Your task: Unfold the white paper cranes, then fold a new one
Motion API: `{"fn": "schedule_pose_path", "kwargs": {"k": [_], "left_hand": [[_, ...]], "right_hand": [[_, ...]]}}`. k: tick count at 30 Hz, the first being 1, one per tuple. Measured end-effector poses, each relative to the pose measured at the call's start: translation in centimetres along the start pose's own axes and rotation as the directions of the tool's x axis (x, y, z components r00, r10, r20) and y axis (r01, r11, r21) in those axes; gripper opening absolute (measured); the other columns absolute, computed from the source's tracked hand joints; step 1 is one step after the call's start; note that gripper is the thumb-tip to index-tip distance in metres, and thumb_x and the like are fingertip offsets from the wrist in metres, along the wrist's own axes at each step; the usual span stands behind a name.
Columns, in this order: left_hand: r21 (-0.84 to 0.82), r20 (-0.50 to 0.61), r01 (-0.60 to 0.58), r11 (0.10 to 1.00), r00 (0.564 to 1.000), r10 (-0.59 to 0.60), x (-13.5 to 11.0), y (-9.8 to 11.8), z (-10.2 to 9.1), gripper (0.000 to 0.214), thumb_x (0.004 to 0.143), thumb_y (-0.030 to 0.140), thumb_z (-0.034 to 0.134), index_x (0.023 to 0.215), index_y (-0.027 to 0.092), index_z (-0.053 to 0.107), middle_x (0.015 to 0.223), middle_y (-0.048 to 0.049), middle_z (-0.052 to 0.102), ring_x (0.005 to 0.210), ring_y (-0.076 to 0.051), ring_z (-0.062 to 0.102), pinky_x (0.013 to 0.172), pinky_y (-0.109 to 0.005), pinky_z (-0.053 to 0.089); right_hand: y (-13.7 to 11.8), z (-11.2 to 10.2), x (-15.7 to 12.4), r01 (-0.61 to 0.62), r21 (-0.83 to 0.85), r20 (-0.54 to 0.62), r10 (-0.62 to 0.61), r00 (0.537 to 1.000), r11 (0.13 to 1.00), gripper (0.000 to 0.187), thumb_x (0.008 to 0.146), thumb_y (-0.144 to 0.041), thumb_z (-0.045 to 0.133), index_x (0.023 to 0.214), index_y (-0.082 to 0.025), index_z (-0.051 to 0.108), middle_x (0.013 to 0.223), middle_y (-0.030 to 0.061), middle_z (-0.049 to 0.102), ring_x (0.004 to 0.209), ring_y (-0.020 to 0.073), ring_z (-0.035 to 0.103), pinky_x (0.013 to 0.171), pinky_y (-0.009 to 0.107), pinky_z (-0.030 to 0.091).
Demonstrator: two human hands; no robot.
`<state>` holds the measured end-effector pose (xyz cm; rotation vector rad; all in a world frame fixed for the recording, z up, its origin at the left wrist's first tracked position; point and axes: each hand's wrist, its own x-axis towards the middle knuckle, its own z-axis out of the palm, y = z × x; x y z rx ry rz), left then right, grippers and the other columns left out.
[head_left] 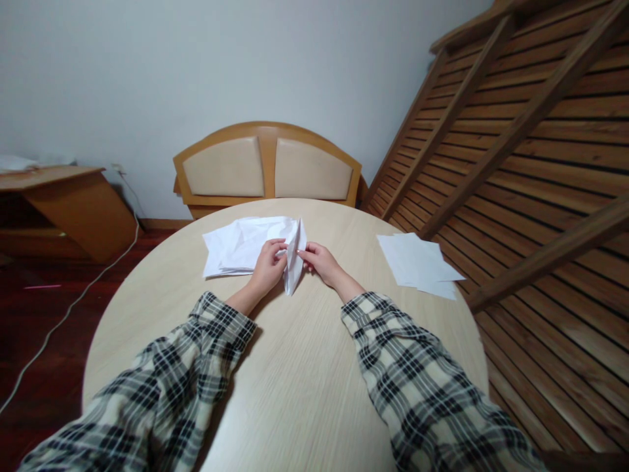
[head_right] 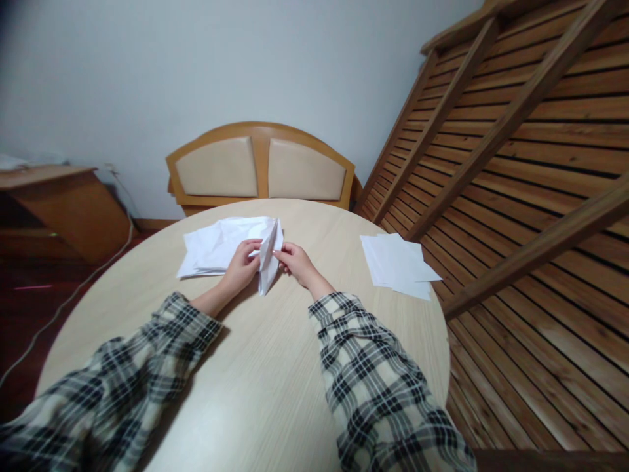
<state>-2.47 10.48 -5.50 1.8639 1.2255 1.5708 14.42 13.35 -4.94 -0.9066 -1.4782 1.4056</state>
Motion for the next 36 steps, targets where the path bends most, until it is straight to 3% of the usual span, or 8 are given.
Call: {"fn": "schedule_pose_path", "kwargs": {"k": [5, 9, 12, 17, 21, 28, 32, 36], "left_hand": [[0.075, 0.08, -0.019, 0.997, 0.997, 0.013, 0.2, 0.4, 0.0, 0.028, 0.097, 0.034, 0.044, 0.083, 0.019, 0.063, 0.092, -0.0073, 0.064, 0.093, -0.022, 0.059, 0.094, -0.039, 0.047], [0.084, 0.175, 0.043, 0.996, 0.983, -0.057, -0.1, 0.4, 0.2, 0.031, 0.09, 0.047, 0.055, 0.088, 0.017, 0.064, 0.086, -0.0063, 0.066, 0.081, -0.022, 0.059, 0.079, -0.036, 0.05], [0.05, 0.164, 0.088, 0.995, 0.982, -0.095, -0.2, 0.3, 0.3, 0.036, 0.089, 0.049, 0.054, 0.09, 0.015, 0.064, 0.083, -0.0064, 0.068, 0.076, -0.022, 0.06, 0.071, -0.034, 0.049], [0.009, 0.117, 0.143, 0.99, 0.983, -0.143, -0.1, 0.2, 0.2, 0.037, 0.089, 0.05, 0.05, 0.077, 0.016, 0.062, 0.071, -0.0034, 0.064, 0.068, -0.02, 0.056, 0.064, -0.032, 0.047], [-0.032, 0.173, 0.199, 0.979, 0.966, -0.191, -0.1, 0.0, 0.1, 0.034, 0.085, 0.048, 0.055, 0.073, 0.017, 0.061, 0.067, -0.0022, 0.062, 0.063, -0.018, 0.053, 0.059, -0.03, 0.045], [-0.12, 0.209, 0.218, 0.969, 0.959, -0.19, -0.2, -0.1, 0.0, 0.023, 0.084, 0.035, 0.057, 0.088, 0.015, 0.067, 0.082, -0.0056, 0.069, 0.074, -0.02, 0.061, 0.074, -0.035, 0.052], [-0.175, 0.165, 0.21, 0.962, 0.969, -0.182, 0.1, -0.3, 0.0, 0.016, 0.082, 0.026, 0.056, 0.09, 0.017, 0.067, 0.09, -0.006, 0.072, 0.086, -0.023, 0.064, 0.085, -0.038, 0.052], [-0.226, 0.148, 0.192, 0.955, 0.976, -0.161, 0.4, 0.1, 0.0, 0.018, 0.087, 0.031, 0.053, 0.081, 0.019, 0.066, 0.09, -0.0079, 0.072, 0.089, -0.025, 0.065, 0.087, -0.038, 0.051]], "right_hand": [[0.2, -0.1, 0.1, 0.026, 0.011, -0.058, -0.025, 0.998, 1.0, 0.022, 0.078, -0.037, 0.07, 0.082, -0.019, 0.058, 0.053, -0.0075, 0.051, 0.043, 0.0063, 0.044, 0.039, 0.017, 0.031], [0.1, -0.2, 0.1, 0.027, 0.03, -0.048, -0.025, 0.999, 0.999, 0.032, 0.078, -0.049, 0.069, 0.078, -0.019, 0.058, 0.053, -0.0067, 0.052, 0.042, 0.0063, 0.043, 0.039, 0.017, 0.031], [0.0, -0.3, 0.0, 0.023, 0.059, -0.047, -0.021, 0.999, 0.998, 0.039, 0.081, -0.056, 0.064, 0.077, -0.018, 0.059, 0.053, -0.0052, 0.053, 0.042, 0.0066, 0.043, 0.039, 0.018, 0.031], [-0.3, -0.2, -0.2, 0.03, 0.067, -0.012, -0.03, 0.999, 0.997, 0.032, 0.072, -0.045, 0.073, 0.087, -0.018, 0.065, 0.065, -0.0039, 0.059, 0.047, 0.006, 0.044, 0.041, 0.018, 0.031], [-0.3, 0.1, -0.3, 0.047, 0.053, -0.036, -0.045, 0.998, 0.998, 0.031, 0.067, -0.04, 0.076, 0.088, -0.019, 0.066, 0.064, -0.0057, 0.055, 0.046, 0.0056, 0.039, 0.04, 0.02, 0.024], [-0.4, 0.1, -0.4, 0.046, 0.048, -0.022, -0.045, 0.999, 0.998, 0.028, 0.069, -0.036, 0.074, 0.091, -0.019, 0.07, 0.062, -0.0056, 0.053, 0.047, 0.0061, 0.033, 0.042, 0.022, 0.019], [-0.5, 0.4, -0.4, 0.092, 0.051, 0.001, -0.092, 0.996, 0.994, 0.027, 0.069, -0.029, 0.074, 0.095, -0.019, 0.072, 0.07, -0.0035, 0.057, 0.054, 0.0075, 0.039, 0.049, 0.022, 0.029], [-0.4, 0.8, -0.3, 0.193, -0.037, 0.01, -0.193, 0.981, 0.981, 0.024, 0.072, -0.024, 0.073, 0.096, -0.019, 0.071, 0.07, -0.0043, 0.054, 0.06, 0.0095, 0.042, 0.056, 0.024, 0.034]]}}
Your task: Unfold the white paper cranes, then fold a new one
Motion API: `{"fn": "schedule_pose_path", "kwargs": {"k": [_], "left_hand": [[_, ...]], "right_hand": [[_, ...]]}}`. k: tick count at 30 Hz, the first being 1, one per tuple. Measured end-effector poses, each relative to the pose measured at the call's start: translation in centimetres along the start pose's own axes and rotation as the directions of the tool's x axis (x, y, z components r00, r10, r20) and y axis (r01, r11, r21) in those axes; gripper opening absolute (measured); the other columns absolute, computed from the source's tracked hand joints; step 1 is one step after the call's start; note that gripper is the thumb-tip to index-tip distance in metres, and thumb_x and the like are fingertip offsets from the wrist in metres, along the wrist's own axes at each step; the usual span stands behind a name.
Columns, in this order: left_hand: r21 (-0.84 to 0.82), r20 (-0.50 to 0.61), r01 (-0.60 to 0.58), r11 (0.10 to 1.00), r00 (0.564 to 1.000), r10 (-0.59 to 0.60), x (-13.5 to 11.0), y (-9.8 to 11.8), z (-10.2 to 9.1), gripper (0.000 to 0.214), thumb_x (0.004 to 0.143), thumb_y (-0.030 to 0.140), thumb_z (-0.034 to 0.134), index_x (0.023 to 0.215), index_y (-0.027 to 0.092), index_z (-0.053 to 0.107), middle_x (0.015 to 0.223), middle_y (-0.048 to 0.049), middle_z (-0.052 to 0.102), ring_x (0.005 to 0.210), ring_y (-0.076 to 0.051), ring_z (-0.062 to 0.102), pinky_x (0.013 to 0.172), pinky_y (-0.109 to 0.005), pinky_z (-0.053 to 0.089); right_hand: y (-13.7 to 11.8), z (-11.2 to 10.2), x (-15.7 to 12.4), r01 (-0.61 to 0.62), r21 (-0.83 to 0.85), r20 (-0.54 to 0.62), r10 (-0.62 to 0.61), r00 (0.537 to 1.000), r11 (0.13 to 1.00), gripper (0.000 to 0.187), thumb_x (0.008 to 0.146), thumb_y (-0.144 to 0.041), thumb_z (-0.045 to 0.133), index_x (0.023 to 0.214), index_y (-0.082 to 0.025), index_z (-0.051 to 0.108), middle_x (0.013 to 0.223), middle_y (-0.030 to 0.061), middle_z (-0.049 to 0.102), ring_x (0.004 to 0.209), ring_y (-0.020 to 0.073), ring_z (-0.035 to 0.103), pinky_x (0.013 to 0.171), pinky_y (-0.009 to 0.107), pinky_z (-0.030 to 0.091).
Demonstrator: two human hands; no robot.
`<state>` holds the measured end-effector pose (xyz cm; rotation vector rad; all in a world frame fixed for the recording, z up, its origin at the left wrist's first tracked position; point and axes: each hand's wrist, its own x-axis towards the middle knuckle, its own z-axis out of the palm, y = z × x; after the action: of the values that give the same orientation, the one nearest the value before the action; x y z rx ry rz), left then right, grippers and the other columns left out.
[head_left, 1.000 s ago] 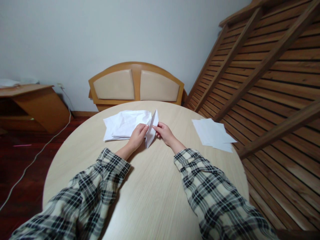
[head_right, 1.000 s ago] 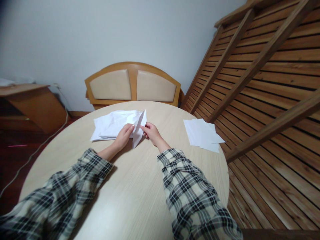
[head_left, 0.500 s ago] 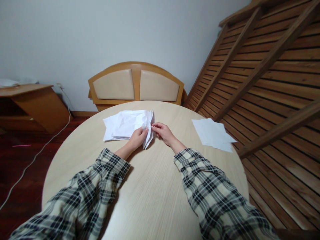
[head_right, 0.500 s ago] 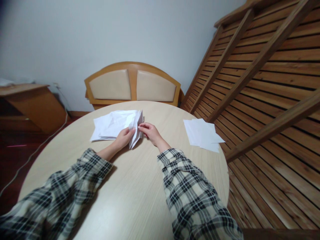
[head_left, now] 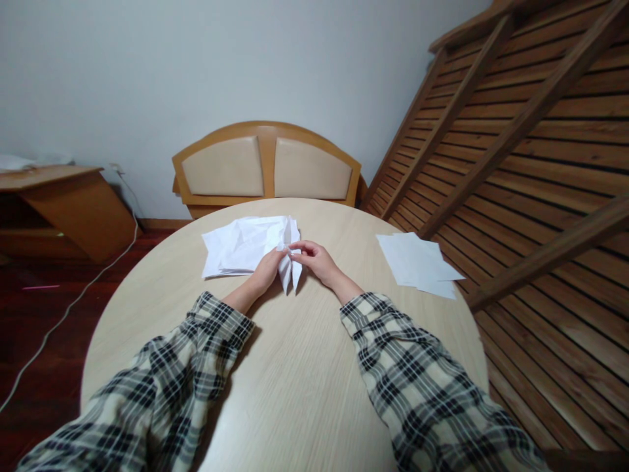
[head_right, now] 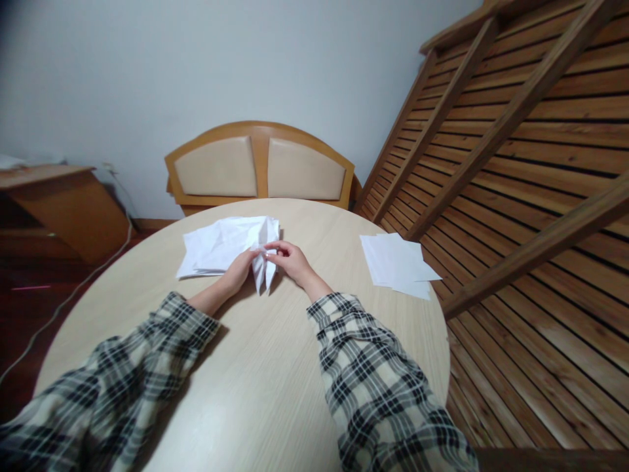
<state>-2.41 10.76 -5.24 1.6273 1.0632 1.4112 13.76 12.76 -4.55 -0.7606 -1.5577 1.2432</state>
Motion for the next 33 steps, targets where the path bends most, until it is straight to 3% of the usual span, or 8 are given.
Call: {"fn": "schedule_pose_path", "kwargs": {"k": [4, 8, 12, 21, 27, 33], "left_hand": [[-0.024, 0.066, 0.029, 0.999, 0.997, -0.028, -0.3, 0.2, 0.1, 0.022, 0.08, 0.034, 0.064, 0.094, 0.017, 0.065, 0.093, -0.0071, 0.071, 0.089, -0.024, 0.065, 0.086, -0.037, 0.051], [-0.06, 0.022, 0.082, 0.995, 0.996, -0.081, -0.4, -0.4, 0.0, 0.019, 0.08, 0.026, 0.058, 0.094, 0.016, 0.063, 0.091, -0.0049, 0.07, 0.087, -0.022, 0.063, 0.085, -0.036, 0.05], [-0.083, -0.012, 0.054, 0.995, 0.998, -0.055, -0.2, -1.0, -0.1, 0.023, 0.077, 0.02, 0.058, 0.1, 0.017, 0.061, 0.096, -0.004, 0.068, 0.092, -0.022, 0.06, 0.091, -0.037, 0.047], [-0.18, 0.006, 0.056, 0.982, 0.998, -0.056, -0.2, -1.2, 0.0, 0.026, 0.08, 0.021, 0.061, 0.106, 0.017, 0.058, 0.097, -0.0036, 0.065, 0.092, -0.021, 0.058, 0.093, -0.038, 0.044], [-0.153, -0.01, 0.046, 0.987, 0.999, -0.048, -0.1, -1.3, 0.1, 0.023, 0.081, 0.021, 0.061, 0.104, 0.017, 0.058, 0.097, -0.0039, 0.064, 0.09, -0.021, 0.057, 0.09, -0.037, 0.043], [-0.123, -0.027, 0.034, 0.992, 0.999, -0.037, 0.0, -1.2, 0.1, 0.022, 0.082, 0.02, 0.06, 0.104, 0.017, 0.059, 0.098, -0.0041, 0.065, 0.09, -0.02, 0.057, 0.09, -0.037, 0.043]], "right_hand": [[0.3, 0.1, 0.0, 0.046, -0.105, -0.005, -0.047, 0.999, 0.993, 0.024, 0.074, -0.017, 0.067, 0.098, -0.02, 0.07, 0.07, -0.0047, 0.051, 0.061, 0.0106, 0.04, 0.057, 0.024, 0.034], [0.7, 0.1, 0.0, 0.106, -0.141, 0.024, -0.103, 0.994, 0.984, 0.028, 0.076, -0.02, 0.07, 0.104, -0.02, 0.067, 0.075, -0.0036, 0.051, 0.063, 0.011, 0.042, 0.06, 0.024, 0.037], [1.6, 0.3, 0.3, 0.142, -0.216, -0.021, -0.149, 0.989, 0.966, 0.034, 0.076, -0.017, 0.07, 0.109, -0.021, 0.063, 0.078, -0.0033, 0.05, 0.066, 0.0116, 0.045, 0.062, 0.025, 0.041], [1.8, 0.1, 0.1, 0.212, -0.517, -0.11, -0.31, 0.944, 0.829, 0.036, 0.079, -0.022, 0.073, 0.113, -0.021, 0.063, 0.088, 0.0016, 0.053, 0.069, 0.014, 0.05, 0.066, 0.03, 0.048], [0.7, 0.2, -0.3, 0.176, -0.626, -0.108, -0.308, 0.945, 0.76, 0.03, 0.082, -0.028, 0.072, 0.11, -0.021, 0.066, 0.092, 0.0031, 0.057, 0.072, 0.0147, 0.054, 0.07, 0.031, 0.048], [0.4, 0.2, -0.5, 0.174, -0.617, -0.099, -0.295, 0.95, 0.767, 0.028, 0.084, -0.028, 0.07, 0.11, -0.019, 0.066, 0.093, 0.0027, 0.058, 0.063, 0.0115, 0.05, 0.065, 0.029, 0.047]]}}
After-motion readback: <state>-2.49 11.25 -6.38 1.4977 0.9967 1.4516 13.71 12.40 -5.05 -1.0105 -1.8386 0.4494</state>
